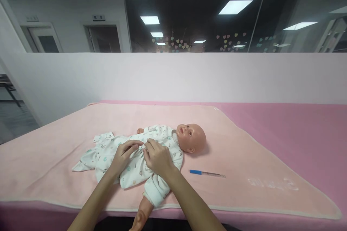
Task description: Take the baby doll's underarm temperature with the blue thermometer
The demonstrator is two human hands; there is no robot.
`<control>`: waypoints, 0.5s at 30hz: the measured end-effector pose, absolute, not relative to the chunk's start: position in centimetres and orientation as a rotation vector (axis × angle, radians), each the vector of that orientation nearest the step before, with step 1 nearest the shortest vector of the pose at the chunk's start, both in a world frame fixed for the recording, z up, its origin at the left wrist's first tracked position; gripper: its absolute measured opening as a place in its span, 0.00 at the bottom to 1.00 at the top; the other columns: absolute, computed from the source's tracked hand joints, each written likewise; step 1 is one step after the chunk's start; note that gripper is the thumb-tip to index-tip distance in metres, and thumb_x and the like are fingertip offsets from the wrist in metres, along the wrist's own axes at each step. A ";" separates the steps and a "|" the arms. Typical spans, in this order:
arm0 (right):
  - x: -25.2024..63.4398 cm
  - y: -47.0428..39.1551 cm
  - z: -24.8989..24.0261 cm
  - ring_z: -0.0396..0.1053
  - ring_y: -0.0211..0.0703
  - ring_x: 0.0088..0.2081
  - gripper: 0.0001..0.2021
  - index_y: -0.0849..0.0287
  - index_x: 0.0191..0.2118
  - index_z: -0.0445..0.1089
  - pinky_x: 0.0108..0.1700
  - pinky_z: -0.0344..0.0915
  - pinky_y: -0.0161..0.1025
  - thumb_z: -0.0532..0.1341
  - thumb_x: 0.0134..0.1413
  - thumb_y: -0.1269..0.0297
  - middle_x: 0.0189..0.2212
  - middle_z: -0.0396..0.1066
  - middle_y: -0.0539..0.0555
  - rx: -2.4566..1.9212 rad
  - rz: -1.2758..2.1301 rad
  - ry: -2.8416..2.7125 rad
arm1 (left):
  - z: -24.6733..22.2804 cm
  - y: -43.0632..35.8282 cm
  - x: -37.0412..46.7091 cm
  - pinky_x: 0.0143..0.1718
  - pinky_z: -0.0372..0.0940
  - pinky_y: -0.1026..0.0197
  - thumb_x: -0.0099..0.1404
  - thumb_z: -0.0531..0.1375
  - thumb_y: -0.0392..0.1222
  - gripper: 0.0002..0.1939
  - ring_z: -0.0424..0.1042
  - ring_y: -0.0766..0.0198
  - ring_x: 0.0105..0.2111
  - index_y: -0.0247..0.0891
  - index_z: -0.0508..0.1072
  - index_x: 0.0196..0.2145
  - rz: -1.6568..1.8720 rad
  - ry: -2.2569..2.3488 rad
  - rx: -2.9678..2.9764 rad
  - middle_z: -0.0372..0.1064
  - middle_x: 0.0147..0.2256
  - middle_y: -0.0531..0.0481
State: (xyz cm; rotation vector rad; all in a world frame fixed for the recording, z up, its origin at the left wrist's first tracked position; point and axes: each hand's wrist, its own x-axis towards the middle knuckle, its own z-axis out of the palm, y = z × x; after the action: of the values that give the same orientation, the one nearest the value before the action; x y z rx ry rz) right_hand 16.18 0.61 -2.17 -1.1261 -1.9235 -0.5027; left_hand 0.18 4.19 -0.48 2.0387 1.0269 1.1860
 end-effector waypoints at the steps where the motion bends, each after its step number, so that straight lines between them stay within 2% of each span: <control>1: 16.2 0.6 -2.2 0.69 0.38 0.33 0.10 0.60 0.39 0.67 0.28 0.59 0.31 0.49 0.58 0.66 0.37 0.70 0.56 -1.124 -0.483 -1.920 | -0.5 4.2 0.2 0.38 0.63 0.59 0.60 0.52 0.44 0.14 0.68 0.61 0.34 0.38 0.74 0.38 1.185 1.038 2.051 0.71 0.33 0.47; 6: 16.6 0.6 -2.4 0.68 0.36 0.30 0.11 0.59 0.35 0.65 0.28 0.58 0.31 0.47 0.61 0.67 0.31 0.70 0.54 -1.036 -0.449 -1.917 | -0.5 4.0 0.5 0.30 0.61 0.63 0.58 0.54 0.44 0.13 0.65 0.64 0.28 0.38 0.74 0.38 1.182 1.079 2.066 0.70 0.30 0.49; 15: 16.6 0.7 -2.5 0.65 0.34 0.24 0.09 0.59 0.33 0.64 0.25 0.53 0.30 0.48 0.61 0.66 0.24 0.66 0.50 -1.063 -0.488 -1.855 | 0.4 3.2 0.2 0.33 0.62 0.62 0.58 0.56 0.50 0.15 0.66 0.61 0.32 0.37 0.74 0.33 1.079 0.976 2.105 0.69 0.30 0.48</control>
State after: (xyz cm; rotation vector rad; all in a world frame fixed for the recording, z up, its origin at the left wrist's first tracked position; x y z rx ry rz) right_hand 16.56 0.67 -2.55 -1.0626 -1.8554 -0.4876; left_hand 0.22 3.23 0.43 2.1051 0.9759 1.0792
